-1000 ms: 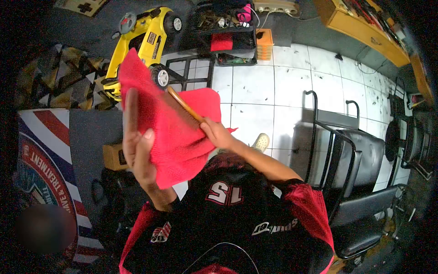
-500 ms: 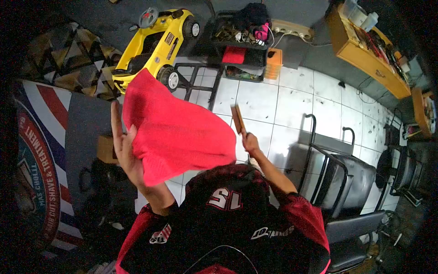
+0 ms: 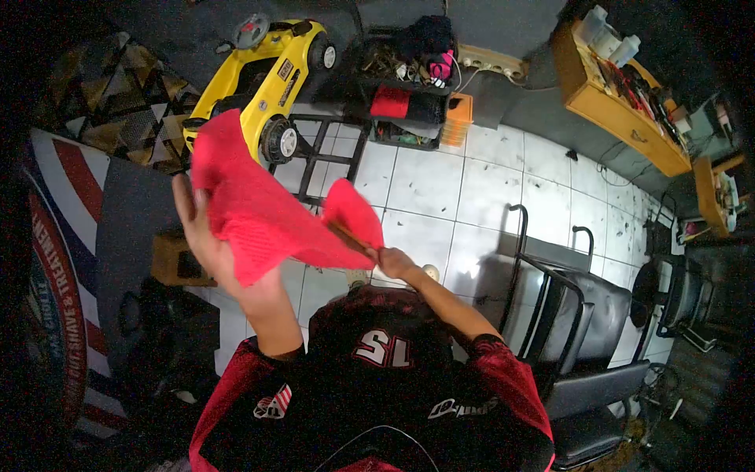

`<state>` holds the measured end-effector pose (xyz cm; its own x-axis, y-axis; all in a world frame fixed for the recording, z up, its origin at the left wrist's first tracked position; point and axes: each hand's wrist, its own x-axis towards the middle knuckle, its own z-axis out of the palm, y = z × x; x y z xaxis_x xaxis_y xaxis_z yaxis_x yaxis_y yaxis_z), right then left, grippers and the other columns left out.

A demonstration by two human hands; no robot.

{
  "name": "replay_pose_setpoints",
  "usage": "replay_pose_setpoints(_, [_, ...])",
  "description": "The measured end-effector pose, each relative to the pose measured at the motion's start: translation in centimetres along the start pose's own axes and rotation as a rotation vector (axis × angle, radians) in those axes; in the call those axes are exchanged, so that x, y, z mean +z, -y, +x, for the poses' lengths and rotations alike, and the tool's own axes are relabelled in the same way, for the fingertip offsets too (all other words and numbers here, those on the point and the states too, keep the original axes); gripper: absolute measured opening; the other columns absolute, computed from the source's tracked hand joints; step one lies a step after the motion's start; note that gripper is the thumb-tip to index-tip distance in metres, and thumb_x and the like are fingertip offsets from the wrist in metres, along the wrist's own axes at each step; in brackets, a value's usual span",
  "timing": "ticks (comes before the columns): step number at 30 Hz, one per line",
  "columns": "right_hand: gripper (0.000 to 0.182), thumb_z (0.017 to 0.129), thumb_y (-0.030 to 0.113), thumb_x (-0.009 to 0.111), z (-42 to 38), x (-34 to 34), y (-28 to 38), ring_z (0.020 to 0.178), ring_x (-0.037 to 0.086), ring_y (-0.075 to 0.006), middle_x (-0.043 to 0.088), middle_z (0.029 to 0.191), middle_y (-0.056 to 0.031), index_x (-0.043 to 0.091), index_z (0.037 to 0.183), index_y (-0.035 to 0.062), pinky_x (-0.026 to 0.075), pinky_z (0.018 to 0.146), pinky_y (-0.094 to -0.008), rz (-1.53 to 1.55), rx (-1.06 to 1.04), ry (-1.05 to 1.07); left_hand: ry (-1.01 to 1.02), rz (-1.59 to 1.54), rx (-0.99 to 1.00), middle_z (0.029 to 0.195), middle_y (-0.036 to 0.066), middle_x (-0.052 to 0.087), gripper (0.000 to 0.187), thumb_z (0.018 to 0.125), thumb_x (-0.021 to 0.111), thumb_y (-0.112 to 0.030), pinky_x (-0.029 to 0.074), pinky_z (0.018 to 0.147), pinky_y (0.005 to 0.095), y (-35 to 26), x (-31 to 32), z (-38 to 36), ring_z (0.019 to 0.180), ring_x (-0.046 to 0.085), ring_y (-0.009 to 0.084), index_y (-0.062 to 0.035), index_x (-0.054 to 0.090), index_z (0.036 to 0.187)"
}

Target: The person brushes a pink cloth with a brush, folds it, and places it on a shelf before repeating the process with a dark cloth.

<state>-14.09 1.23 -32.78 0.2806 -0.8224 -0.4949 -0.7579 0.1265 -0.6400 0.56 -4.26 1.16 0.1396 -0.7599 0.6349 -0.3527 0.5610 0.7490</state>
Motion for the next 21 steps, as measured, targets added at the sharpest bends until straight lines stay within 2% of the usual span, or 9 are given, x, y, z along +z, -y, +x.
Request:
replay_pose_setpoints(2, [0.056,0.099,0.036,0.018,-0.3,1.6,-3.9,0.085,0.061,-0.0424,0.061,0.09,-0.0283,0.055,0.099,-0.0071,0.048,0.079,-0.0497,-0.107,0.075,-0.017,-0.069,-0.108,-0.083,0.144,0.028,0.022,0.061,0.085,0.061,-0.012,0.044,0.091,0.0383,0.8,-0.4,0.1,0.116,0.048,0.0371,-0.0093,0.033,0.139])
replay_pose_setpoints(3, [0.041,0.097,0.029,0.03,2.0,6.0,-9.6,0.069,0.061,-0.0408,0.059,0.074,-0.0257,0.054,0.099,-0.0044,0.049,0.058,-0.05,-0.191,-0.104,-0.214,-0.025,0.175,0.095,0.144,0.027,0.022,0.06,0.085,0.06,-0.012,0.044,0.092,0.0389,1.2,-0.9,-0.3,0.116,0.047,0.0376,-0.0096,0.033,0.139])
replay_pose_setpoints(6, [0.032,0.094,0.021,0.035,3.9,8.3,-14.5,0.063,0.062,-0.0344,0.058,0.073,-0.0232,0.052,0.104,-0.0034,0.049,0.051,-0.043,-0.274,-0.072,-0.257,-0.117,0.078,0.085,0.142,0.021,0.027,0.053,0.094,0.048,-0.015,0.041,0.096,0.0369,2.0,-1.1,-0.8,0.119,0.044,0.0256,-0.0032,0.026,0.141])
replay_pose_setpoints(8, [0.028,0.095,0.025,0.041,2.6,5.8,-12.1,0.045,0.045,-0.0185,0.049,0.06,-0.0082,0.055,0.095,0.0009,0.039,0.04,-0.031,-0.651,-0.433,-0.917,-0.307,-0.703,-0.398,0.14,0.018,0.03,0.052,0.096,0.043,-0.015,0.04,0.096,0.0351,-0.1,-0.2,0.0,0.119,0.044,0.0204,-0.0015,0.021,0.142])
replay_pose_setpoints(9, [0.032,0.097,0.03,0.039,0.3,0.9,-5.7,0.043,0.041,-0.0156,0.045,0.059,-0.0056,0.054,0.089,0.0024,0.036,0.04,-0.0292,0.067,-0.156,-0.51,-0.31,-0.686,-0.377,0.139,0.018,0.03,0.053,0.096,0.043,-0.014,0.039,0.096,0.034,0.1,0.1,-0.1,0.119,0.044,0.0201,-0.0021,0.02,0.142])
replay_pose_setpoints(10, [0.038,0.098,0.036,0.036,-2.0,-4.1,0.9,0.042,0.037,-0.0126,0.042,0.058,-0.0029,0.052,0.084,0.0038,0.034,0.039,-0.0274,0.7,0.289,-0.373,-0.311,-0.666,-0.357,0.139,0.018,0.031,0.054,0.096,0.043,-0.013,0.039,0.096,0.0328,0.3,0.2,-0.1,0.118,0.044,0.0199,-0.0028,0.018,0.143])
replay_pose_setpoints(14, [0.053,0.095,0.053,0.028,-6.6,-8.6,12.4,0.043,0.039,-0.0111,0.042,0.056,0.0001,0.045,0.075,0.0075,0.033,0.039,-0.026,1.294,-0.146,-0.574,-0.24,-0.737,-0.385,0.135,0.017,0.037,0.056,0.097,0.04,-0.013,0.04,0.093,0.0285,1.7,1.5,-0.9,0.113,0.047,0.0168,-0.0038,0.012,0.144])
replay_pose_setpoints(17, [0.043,0.099,0.035,0.026,-7.6,-7.4,13.8,0.056,0.042,-0.0105,0.047,0.067,-0.0027,0.049,0.083,0.0031,0.036,0.05,-0.0244,1.123,-0.508,-0.351,-0.315,-0.635,-0.307,0.122,0.015,0.048,0.057,0.097,0.039,-0.011,0.042,0.084,0.0252,2.0,3.7,0.2,0.095,0.052,0.0123,-0.0036,0.009,0.145])
replay_pose_setpoints(21, [0.033,0.098,0.026,0.029,-1.7,-1.8,10.2,0.062,0.055,-0.0248,0.054,0.072,-0.0151,0.047,0.106,-0.0001,0.043,0.054,-0.0376,0.533,-0.526,-0.396,-0.283,-0.703,-0.317,0.128,0.015,0.044,0.051,0.097,0.041,-0.014,0.044,0.089,0.0321,0.5,3.0,1.4,0.106,0.05,0.0162,-0.0067,0.019,0.143])
